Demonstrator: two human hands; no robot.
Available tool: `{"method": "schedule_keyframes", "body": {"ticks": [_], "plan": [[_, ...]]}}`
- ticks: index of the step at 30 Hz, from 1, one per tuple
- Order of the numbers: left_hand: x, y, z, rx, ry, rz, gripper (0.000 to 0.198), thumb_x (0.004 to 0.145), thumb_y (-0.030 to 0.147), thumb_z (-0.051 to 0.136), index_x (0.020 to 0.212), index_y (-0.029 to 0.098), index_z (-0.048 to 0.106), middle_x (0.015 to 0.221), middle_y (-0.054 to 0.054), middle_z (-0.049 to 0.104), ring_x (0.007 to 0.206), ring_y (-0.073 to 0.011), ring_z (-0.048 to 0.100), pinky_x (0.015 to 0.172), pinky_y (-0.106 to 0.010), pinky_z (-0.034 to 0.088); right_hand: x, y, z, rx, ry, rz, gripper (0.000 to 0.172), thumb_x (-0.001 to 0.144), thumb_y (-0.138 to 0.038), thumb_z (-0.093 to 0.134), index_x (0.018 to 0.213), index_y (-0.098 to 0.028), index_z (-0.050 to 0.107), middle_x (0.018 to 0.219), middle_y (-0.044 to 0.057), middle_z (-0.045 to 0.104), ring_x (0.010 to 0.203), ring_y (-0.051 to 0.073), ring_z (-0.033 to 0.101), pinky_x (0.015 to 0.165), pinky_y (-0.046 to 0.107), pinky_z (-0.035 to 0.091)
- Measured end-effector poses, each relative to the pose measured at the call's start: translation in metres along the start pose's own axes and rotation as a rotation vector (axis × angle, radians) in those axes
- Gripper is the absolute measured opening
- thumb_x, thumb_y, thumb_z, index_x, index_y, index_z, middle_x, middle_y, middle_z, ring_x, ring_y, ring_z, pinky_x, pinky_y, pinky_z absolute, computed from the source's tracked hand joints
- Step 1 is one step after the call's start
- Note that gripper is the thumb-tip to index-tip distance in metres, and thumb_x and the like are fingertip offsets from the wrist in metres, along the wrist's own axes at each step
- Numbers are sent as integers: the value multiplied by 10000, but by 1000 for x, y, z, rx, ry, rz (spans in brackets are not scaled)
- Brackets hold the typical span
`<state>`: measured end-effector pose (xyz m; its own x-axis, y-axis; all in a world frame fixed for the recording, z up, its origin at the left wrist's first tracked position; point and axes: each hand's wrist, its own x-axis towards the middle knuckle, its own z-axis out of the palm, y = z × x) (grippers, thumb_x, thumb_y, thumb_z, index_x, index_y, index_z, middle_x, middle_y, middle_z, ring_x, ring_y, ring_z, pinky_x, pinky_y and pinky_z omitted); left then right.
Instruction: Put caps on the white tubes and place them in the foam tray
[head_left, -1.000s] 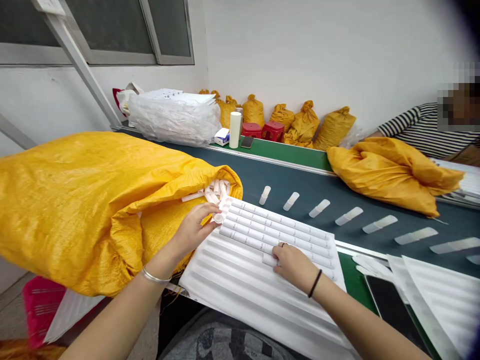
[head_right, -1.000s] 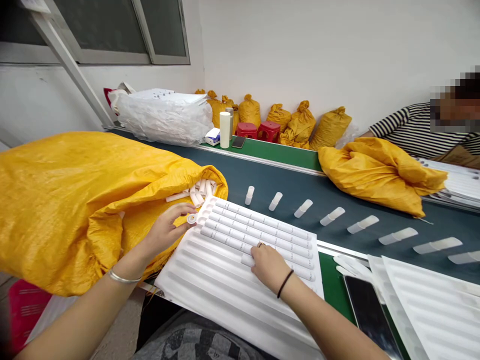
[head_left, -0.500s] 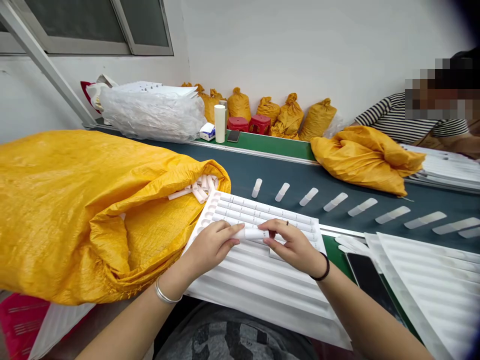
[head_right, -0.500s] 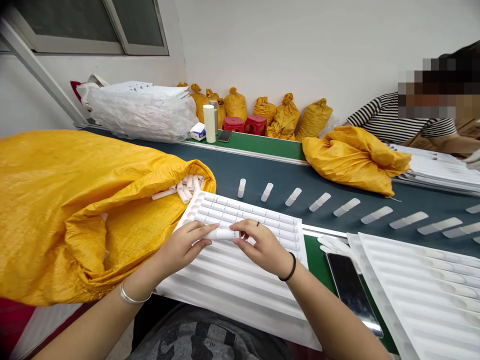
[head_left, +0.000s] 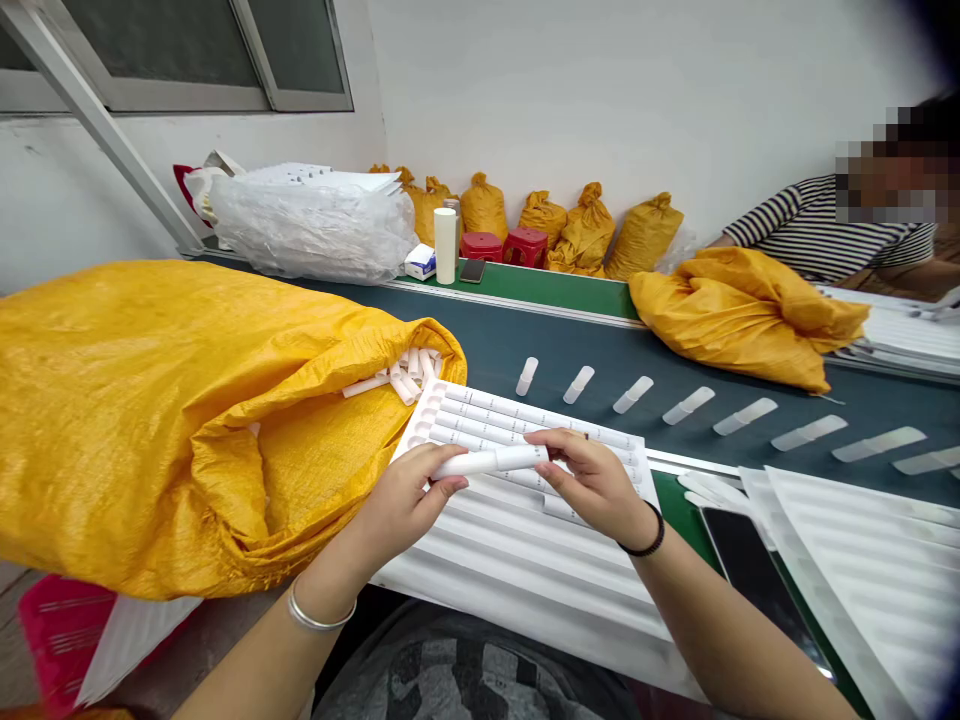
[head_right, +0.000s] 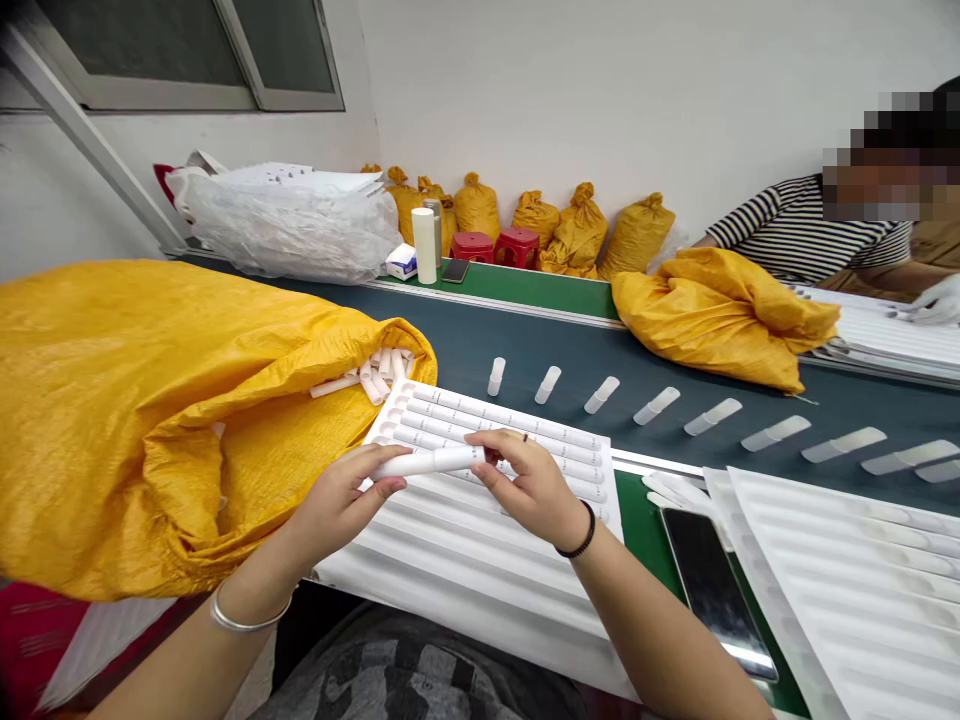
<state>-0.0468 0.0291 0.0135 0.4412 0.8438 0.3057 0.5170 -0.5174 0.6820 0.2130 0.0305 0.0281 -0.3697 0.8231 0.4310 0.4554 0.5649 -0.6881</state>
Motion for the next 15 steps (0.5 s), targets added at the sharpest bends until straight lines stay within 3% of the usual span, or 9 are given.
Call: {"method": "schedule_keyframes", "body": {"ticks": [4, 10, 15], "plan": [[-1, 2, 2, 58, 69, 98, 293, 892, 245, 545, 1174, 169, 559, 1009, -72, 640, 947, -179, 590, 852, -301, 473, -1, 2, 2, 138, -7, 146, 255, 879, -303, 571, 1102, -190, 623, 810, 38, 634, 719, 146, 586, 655, 274, 491], [-5, 0, 3, 177, 152, 247, 351, 872, 162, 566, 1222, 155, 538, 961, -78, 630, 905, -179, 576, 823, -311, 480, 1, 2, 10, 558, -92, 515, 338, 843, -431, 601, 1023, -147, 634, 707, 32, 635, 593, 118, 579, 556, 253, 501], [-5, -4, 5, 218, 157, 312, 404, 863, 113, 560, 1260, 151, 500, 967, -85, 639, 893, -184, 577, 802, -323, 493, 6, -1, 22, 684, -153, 614, 384, 795, -458, 649, 1002, -135, 619, 720, 40, 657, 560, 98, 571, 532, 231, 489]]}}
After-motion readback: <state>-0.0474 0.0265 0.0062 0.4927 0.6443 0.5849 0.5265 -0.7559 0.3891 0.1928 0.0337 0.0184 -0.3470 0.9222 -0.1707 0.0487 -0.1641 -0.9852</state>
